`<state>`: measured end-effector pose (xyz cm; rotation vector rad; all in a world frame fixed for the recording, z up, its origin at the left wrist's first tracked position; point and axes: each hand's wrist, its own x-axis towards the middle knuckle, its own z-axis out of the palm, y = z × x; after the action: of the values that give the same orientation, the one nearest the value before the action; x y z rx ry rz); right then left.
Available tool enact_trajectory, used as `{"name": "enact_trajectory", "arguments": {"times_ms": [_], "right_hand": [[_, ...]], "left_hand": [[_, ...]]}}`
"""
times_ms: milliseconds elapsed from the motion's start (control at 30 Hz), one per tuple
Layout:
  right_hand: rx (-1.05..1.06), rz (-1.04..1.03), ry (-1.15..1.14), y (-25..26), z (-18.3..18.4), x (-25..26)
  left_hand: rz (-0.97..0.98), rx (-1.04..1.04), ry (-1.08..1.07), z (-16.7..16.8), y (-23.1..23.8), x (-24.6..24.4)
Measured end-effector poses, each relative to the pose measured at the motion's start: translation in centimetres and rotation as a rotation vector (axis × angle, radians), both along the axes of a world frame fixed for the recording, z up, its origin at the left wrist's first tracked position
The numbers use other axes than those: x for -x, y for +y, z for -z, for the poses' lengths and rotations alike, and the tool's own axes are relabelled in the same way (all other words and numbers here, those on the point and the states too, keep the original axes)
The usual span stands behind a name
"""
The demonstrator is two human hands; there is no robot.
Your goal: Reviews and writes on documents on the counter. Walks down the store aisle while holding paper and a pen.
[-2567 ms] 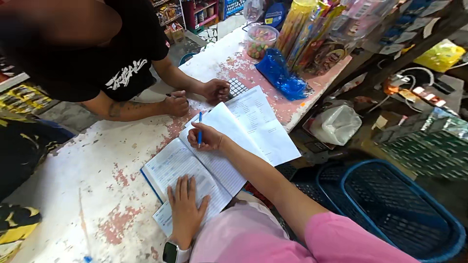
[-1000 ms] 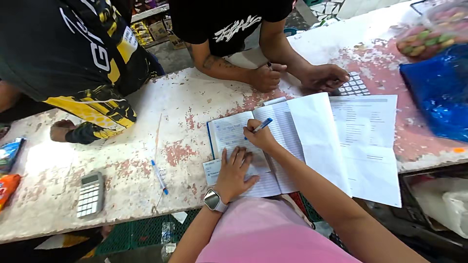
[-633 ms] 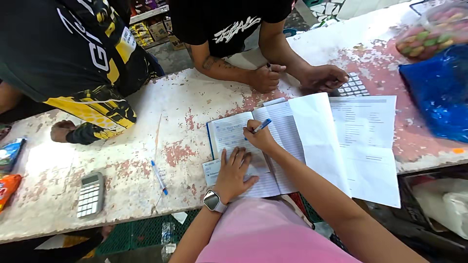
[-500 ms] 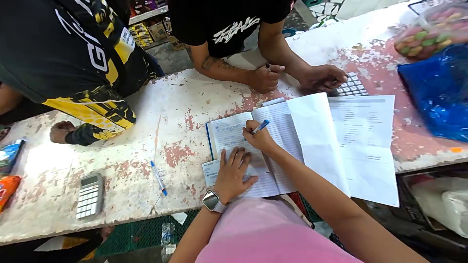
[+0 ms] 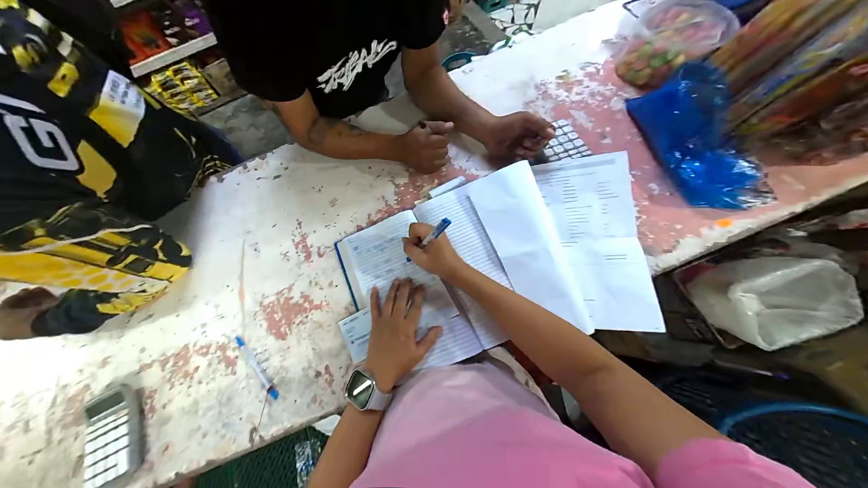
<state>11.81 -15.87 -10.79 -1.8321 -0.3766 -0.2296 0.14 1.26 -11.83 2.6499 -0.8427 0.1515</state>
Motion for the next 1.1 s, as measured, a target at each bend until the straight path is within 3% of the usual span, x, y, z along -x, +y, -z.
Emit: {"name": "enact_trajectory", "arguments": {"times_ms": [567, 767, 1100], "right_hand": [[0.149, -0.019, 0.026, 0.1, -0.3, 0.4], [-0.031, 0.015, 0.170, -0.4, -0.6, 0.2], [0.086, 0.093, 0.039, 0.2, -1.6, 0.5]], "left_hand": [[-0.003, -0.010, 0.058, -0.1, -0.2, 0.1], [0.003, -0.006, 0.046, -0.1, -0.4, 0.0], [0.003, 0.043, -0.023, 0.7, -0.1, -0.3]]}}
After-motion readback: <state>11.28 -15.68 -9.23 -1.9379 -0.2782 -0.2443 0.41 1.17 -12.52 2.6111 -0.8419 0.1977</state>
